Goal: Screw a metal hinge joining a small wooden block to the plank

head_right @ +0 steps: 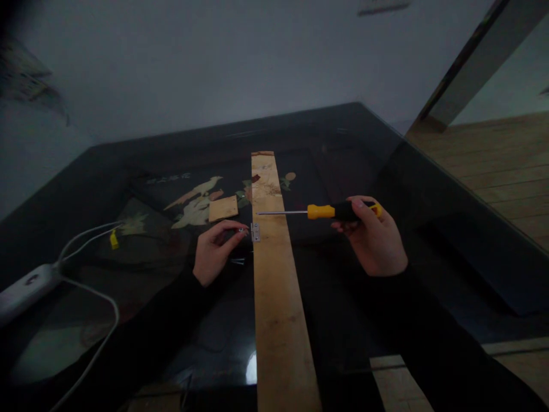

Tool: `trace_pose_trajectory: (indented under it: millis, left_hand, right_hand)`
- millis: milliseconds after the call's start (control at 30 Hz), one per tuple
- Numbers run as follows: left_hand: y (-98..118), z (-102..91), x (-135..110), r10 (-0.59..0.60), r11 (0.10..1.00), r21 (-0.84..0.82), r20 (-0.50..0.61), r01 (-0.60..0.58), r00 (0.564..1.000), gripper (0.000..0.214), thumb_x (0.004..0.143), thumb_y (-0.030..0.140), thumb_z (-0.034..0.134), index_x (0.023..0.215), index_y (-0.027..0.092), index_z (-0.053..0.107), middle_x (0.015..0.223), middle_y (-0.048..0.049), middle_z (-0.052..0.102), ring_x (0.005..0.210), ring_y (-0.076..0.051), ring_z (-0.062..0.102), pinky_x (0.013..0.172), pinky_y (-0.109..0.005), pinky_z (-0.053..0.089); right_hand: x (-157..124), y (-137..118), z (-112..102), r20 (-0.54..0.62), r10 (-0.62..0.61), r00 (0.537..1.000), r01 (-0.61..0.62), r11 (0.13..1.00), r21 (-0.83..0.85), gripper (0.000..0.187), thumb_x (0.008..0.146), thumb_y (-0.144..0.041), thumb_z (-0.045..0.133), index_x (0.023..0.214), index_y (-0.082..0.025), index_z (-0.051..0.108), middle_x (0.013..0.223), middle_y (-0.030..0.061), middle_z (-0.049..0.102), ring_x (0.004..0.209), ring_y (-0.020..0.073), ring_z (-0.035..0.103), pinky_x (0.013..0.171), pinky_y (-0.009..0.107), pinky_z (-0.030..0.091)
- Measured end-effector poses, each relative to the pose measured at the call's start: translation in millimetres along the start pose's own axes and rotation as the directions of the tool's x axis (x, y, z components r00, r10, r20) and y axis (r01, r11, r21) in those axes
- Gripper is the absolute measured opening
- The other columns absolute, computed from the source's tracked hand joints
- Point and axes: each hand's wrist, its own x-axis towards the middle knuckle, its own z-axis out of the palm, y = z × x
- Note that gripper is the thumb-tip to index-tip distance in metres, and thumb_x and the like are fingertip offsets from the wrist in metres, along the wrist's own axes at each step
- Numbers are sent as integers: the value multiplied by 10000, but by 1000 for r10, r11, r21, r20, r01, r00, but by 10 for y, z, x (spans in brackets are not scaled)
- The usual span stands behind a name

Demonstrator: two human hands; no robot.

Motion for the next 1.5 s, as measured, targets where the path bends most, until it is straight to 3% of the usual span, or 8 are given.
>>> trace_pose_trajectory:
  millis: [133,533,967,1500]
  left_hand:
    - [-46,89,33,14,1000,5,43,-14,999,103,819,238,637,890,179,683,860,-25,693,811,-143,629,759,-277,506]
    - [-72,69,32,61,997,37,129,-67,990,83,832,234,622,875,186,675,856,-33,674,802,-148,616,747,-302,512]
    - [-28,72,30,144,984,82,142,-157,979,70,841,213,608,872,182,663,845,-31,678,821,-157,610,756,-316,504]
    - [-33,76,26,152,979,114,124,-166,981,76,840,203,604,882,183,664,846,-31,675,822,-162,607,752,-314,497]
  right_hand:
    - [3,-5,2,8,-26,1000,26,1000,-7,213,602,-304,751,730,-181,635,632,-13,571,503,94,572,443,194,511]
    - [-4,-22,29,-17,-25,1000,25,1000,-4,187,604,-279,747,713,-173,638,626,-19,567,471,70,528,445,195,523]
    - [2,6,30,-31,-38,999,38,999,6,183,603,-264,749,710,-171,632,623,-19,567,463,72,530,427,192,505]
    - [1,16,32,-34,-33,999,33,999,-15,207,582,-275,755,720,-178,636,610,-31,549,455,61,501,431,181,503]
